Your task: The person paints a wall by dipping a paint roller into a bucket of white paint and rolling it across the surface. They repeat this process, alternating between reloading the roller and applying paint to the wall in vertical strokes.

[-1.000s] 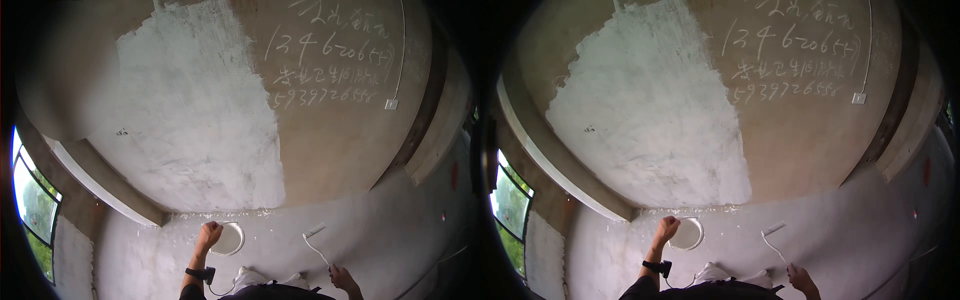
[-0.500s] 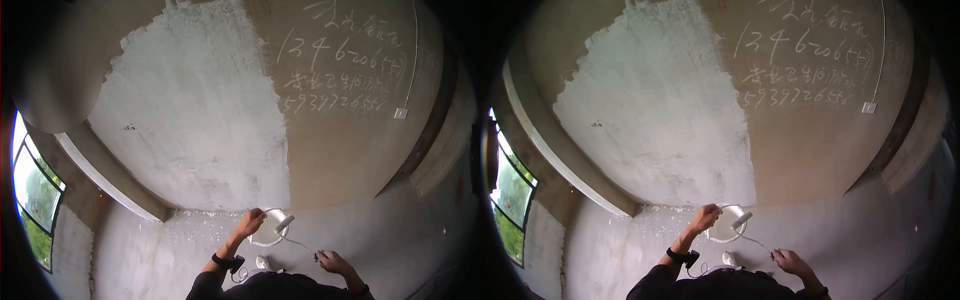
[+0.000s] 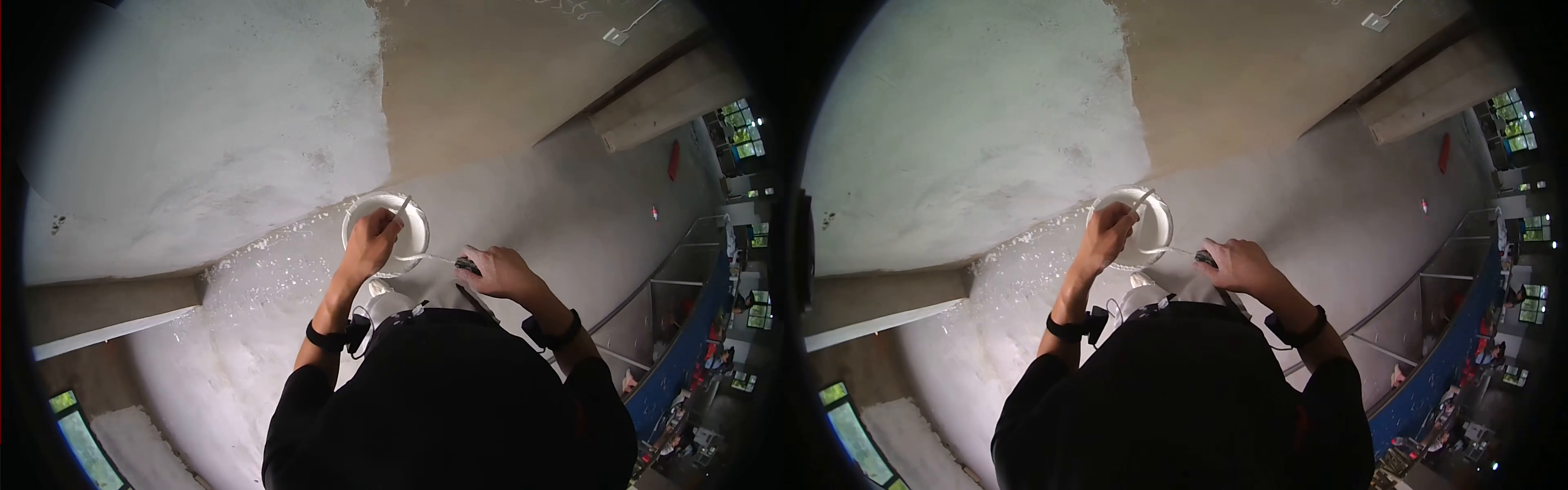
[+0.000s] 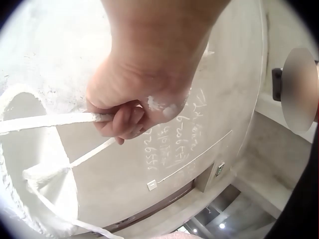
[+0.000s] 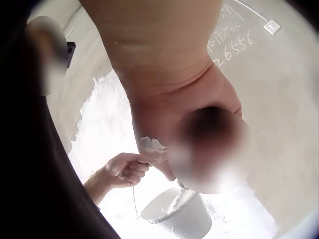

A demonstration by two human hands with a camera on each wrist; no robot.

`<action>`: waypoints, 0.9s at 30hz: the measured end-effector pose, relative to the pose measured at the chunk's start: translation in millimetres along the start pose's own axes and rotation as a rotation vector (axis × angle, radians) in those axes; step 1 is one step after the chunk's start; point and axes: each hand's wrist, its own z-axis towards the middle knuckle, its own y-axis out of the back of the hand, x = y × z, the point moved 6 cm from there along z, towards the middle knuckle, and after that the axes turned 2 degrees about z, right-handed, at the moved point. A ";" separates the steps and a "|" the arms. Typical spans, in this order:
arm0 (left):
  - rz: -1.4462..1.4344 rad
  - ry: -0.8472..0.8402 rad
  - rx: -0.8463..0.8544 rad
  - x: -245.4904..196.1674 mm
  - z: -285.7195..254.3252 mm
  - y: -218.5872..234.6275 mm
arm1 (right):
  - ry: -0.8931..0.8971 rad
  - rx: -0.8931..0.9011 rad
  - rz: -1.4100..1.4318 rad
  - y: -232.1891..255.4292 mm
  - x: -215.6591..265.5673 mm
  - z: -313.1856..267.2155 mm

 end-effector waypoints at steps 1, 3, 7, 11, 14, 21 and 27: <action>-0.017 0.015 0.021 3.6 0.8 0.0 | -0.025 0.019 0.001 -2.2 3.2 5.4; -0.009 -0.018 0.006 6.5 3.8 4.5 | 0.024 0.005 -0.068 -4.5 13.7 15.3; 0.008 0.012 0.003 11.8 12.5 10.1 | 0.068 -0.016 -0.138 -10.0 22.4 37.7; -0.016 0.093 0.001 10.1 8.3 11.0 | 0.164 -0.084 -0.186 -11.5 24.4 48.2; 0.002 0.118 -0.033 3.6 10.6 4.6 | 0.252 -0.106 -0.224 -11.8 13.5 52.4; 0.206 0.047 -0.156 -18.9 -0.1 2.9 | 0.335 -0.060 -0.211 -3.6 3.0 62.6; 0.269 0.101 -0.285 -12.8 -4.1 10.5 | 0.470 -0.113 -0.244 2.5 -0.7 68.5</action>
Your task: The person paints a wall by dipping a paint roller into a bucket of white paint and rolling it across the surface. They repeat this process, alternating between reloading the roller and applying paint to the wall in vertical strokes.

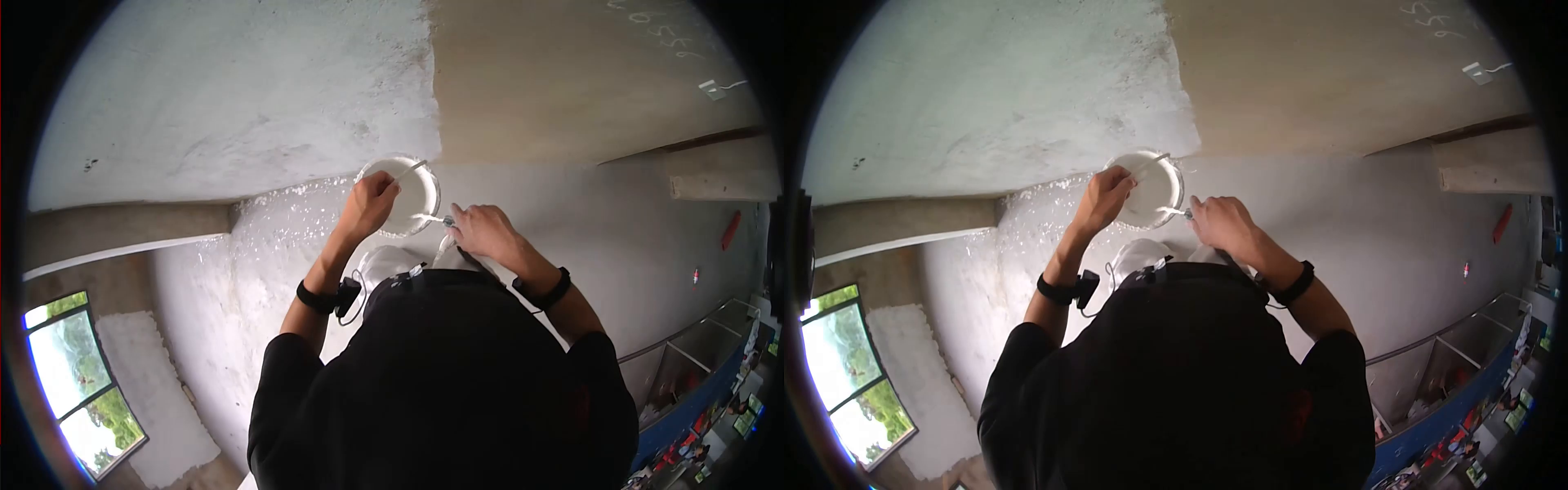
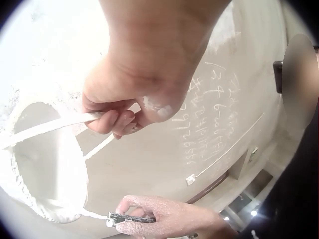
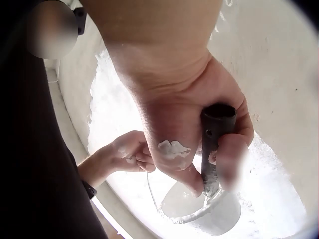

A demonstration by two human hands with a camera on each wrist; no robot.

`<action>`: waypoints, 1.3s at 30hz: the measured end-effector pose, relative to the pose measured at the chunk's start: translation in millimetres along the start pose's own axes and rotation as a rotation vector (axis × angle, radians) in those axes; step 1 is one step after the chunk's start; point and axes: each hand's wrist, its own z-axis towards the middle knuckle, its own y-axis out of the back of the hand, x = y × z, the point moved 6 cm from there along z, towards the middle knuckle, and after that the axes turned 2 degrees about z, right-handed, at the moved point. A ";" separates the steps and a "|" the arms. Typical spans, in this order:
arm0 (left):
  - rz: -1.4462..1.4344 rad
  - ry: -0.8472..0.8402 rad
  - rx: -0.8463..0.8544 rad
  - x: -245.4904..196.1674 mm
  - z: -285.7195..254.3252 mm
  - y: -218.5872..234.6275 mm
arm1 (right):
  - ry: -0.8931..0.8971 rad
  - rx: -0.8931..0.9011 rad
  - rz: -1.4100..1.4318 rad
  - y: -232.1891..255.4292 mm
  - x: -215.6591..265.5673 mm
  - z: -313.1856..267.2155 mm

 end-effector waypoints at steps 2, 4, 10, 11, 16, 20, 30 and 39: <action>-0.003 0.049 -0.009 9.2 -5.7 -0.4 | -0.003 0.080 0.000 -4.5 1.5 3.3; -0.026 -0.014 -0.034 5.4 -3.0 3.5 | -0.005 0.087 -0.019 -5.2 4.5 7.0; -0.053 0.026 -0.048 17.2 3.5 2.7 | -0.022 0.064 -0.040 -1.6 4.1 15.5; -0.053 0.028 -0.044 19.2 6.6 2.8 | -0.025 0.045 -0.031 -1.1 4.1 15.4; -0.038 0.083 -0.081 26.2 14.1 -0.6 | -0.041 0.041 0.009 17.9 9.7 10.9; -0.085 0.086 -0.080 29.9 19.9 -1.6 | -0.057 0.025 0.055 43.6 8.7 -4.5; -0.261 0.173 -0.215 13.5 24.8 20.1 | -0.226 0.008 0.138 102.3 -7.8 -39.0; -0.423 0.253 -0.354 30.1 26.3 47.0 | -0.297 -0.094 0.239 99.6 -26.9 -29.1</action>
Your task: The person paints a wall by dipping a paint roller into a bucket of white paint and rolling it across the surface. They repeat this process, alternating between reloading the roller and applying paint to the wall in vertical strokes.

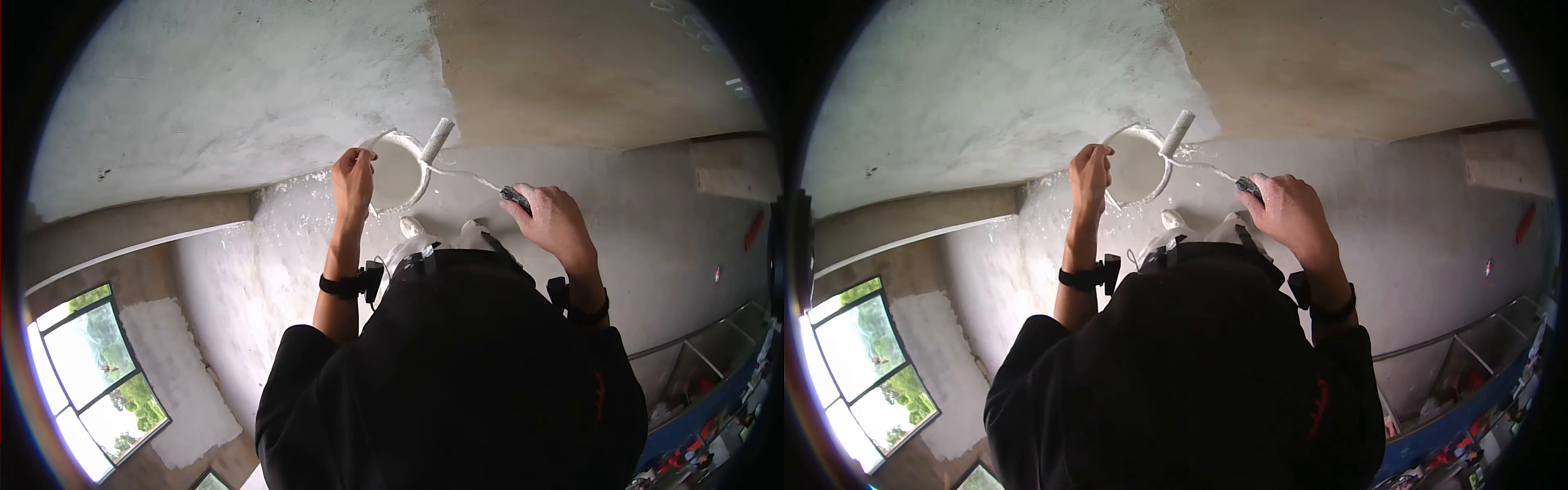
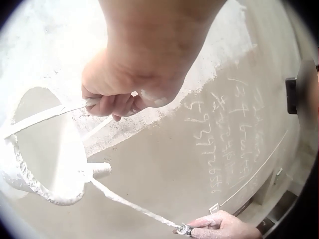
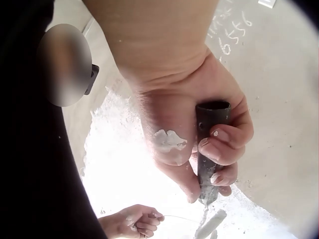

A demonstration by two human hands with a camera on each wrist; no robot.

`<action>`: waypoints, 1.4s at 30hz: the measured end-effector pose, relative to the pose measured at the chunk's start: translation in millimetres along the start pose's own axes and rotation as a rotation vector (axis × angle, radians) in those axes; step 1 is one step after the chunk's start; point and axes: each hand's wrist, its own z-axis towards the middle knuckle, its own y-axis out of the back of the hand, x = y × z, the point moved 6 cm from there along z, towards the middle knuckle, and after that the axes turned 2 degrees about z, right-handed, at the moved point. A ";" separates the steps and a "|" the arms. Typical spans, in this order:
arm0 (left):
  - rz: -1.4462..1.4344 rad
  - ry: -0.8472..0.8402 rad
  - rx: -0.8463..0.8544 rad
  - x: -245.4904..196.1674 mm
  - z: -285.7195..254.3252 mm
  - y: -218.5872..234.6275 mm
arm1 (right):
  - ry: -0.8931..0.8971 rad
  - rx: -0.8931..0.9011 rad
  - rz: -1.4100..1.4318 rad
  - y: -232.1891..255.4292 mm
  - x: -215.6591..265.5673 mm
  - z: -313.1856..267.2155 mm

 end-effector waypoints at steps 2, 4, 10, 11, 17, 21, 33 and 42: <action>-0.046 0.036 -0.084 3.2 2.7 9.2 | 0.031 -0.161 0.067 2.5 -0.9 9.0; -0.099 0.038 -0.106 2.3 -0.1 10.8 | 0.052 -0.205 0.079 -12.3 -12.8 24.2; -0.141 0.053 -0.132 8.5 -3.2 18.6 | -0.042 -0.458 0.251 -27.2 -22.6 51.1; -0.133 0.054 -0.133 10.8 -4.1 20.6 | -0.041 -0.469 0.247 -28.5 -24.5 52.8; -0.014 0.037 -0.061 31.5 -2.5 29.6 | -0.053 -0.691 0.310 -9.2 -23.3 67.2; 0.073 0.010 0.020 65.3 -4.9 65.9 | -0.087 -0.800 0.359 -5.5 17.7 65.1; 0.327 -0.196 0.267 88.0 27.3 120.9 | 0.138 -1.151 0.640 103.7 113.9 118.3; 0.324 -0.212 0.153 68.4 11.4 170.9 | 0.359 -1.230 0.536 231.8 197.7 134.2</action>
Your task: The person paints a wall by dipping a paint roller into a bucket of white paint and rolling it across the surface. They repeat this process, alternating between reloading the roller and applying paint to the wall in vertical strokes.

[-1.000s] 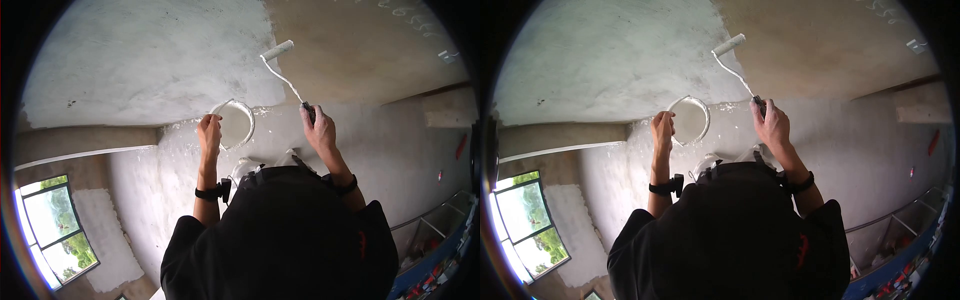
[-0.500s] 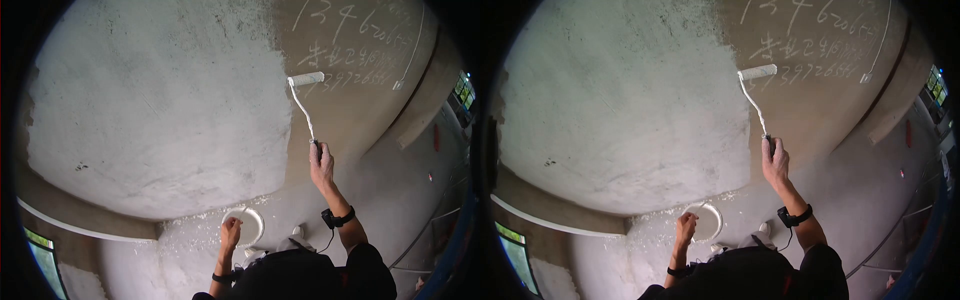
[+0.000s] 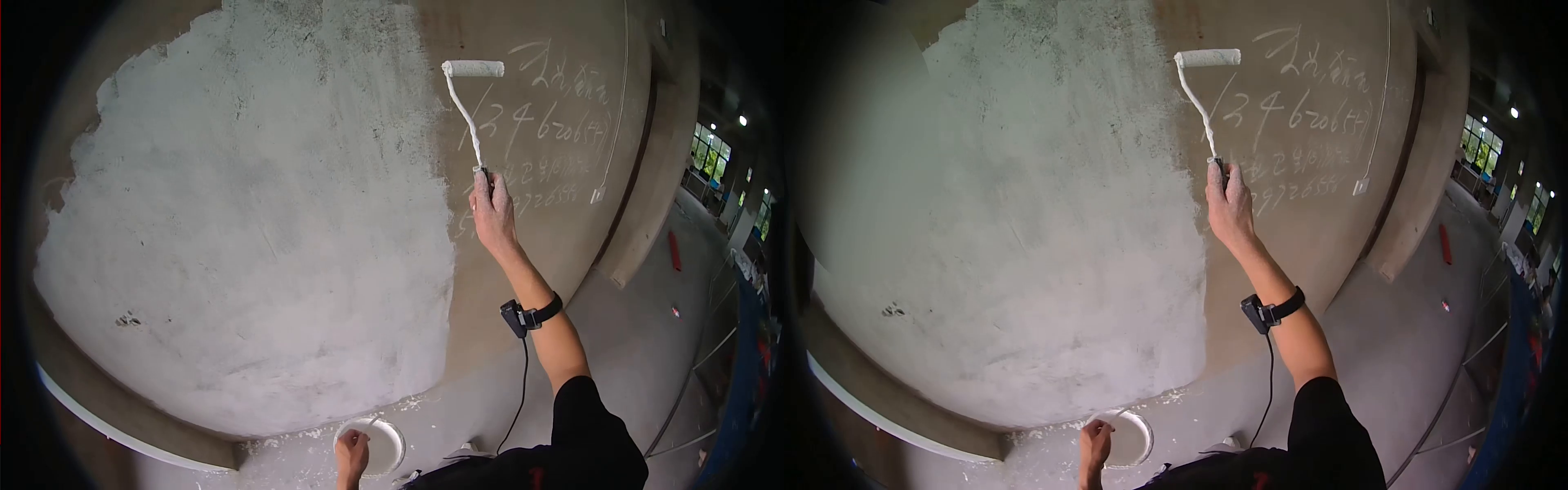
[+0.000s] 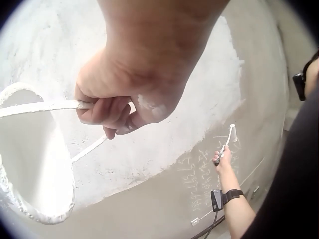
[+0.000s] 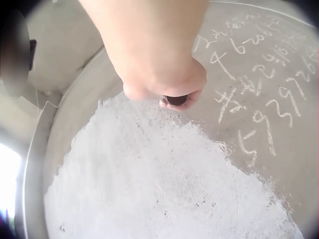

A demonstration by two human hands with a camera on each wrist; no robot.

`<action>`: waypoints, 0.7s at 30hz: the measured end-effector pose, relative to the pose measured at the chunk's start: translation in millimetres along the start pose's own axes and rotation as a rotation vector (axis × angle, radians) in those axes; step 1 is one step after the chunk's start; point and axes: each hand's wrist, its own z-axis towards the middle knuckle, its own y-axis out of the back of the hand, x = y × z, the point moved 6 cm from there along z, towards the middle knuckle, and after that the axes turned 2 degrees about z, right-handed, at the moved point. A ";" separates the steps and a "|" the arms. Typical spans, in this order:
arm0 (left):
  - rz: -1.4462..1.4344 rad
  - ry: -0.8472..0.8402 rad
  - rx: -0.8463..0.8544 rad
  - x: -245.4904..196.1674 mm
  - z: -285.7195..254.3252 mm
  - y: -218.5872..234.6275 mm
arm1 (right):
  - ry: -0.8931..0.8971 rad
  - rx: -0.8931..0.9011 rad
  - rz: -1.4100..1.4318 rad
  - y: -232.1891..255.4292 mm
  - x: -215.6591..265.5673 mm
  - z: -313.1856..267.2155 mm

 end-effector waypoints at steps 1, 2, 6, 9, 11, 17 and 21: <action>0.004 0.015 -0.020 -1.6 -4.8 4.4 | 0.007 0.007 0.008 -4.7 7.9 13.2; 0.000 0.019 -0.031 -1.2 -6.1 4.7 | 0.028 0.003 0.018 -7.7 18.4 27.0; -0.005 0.000 -0.089 -8.0 -10.6 6.5 | 0.094 -0.037 -0.014 -21.3 35.3 71.0; -0.040 0.007 -0.105 -8.3 -12.4 3.8 | 0.116 -0.055 -0.038 -31.6 40.0 92.8; -0.078 -0.005 -0.124 -9.0 -15.7 3.5 | 0.190 -0.088 -0.034 -36.9 39.5 104.7; -0.122 0.029 -0.106 -20.0 -18.5 2.3 | 0.156 -0.060 0.051 -51.1 42.3 118.6; -0.123 0.037 -0.085 -26.7 -19.5 -1.3 | 0.144 -0.013 0.185 -55.4 32.5 118.5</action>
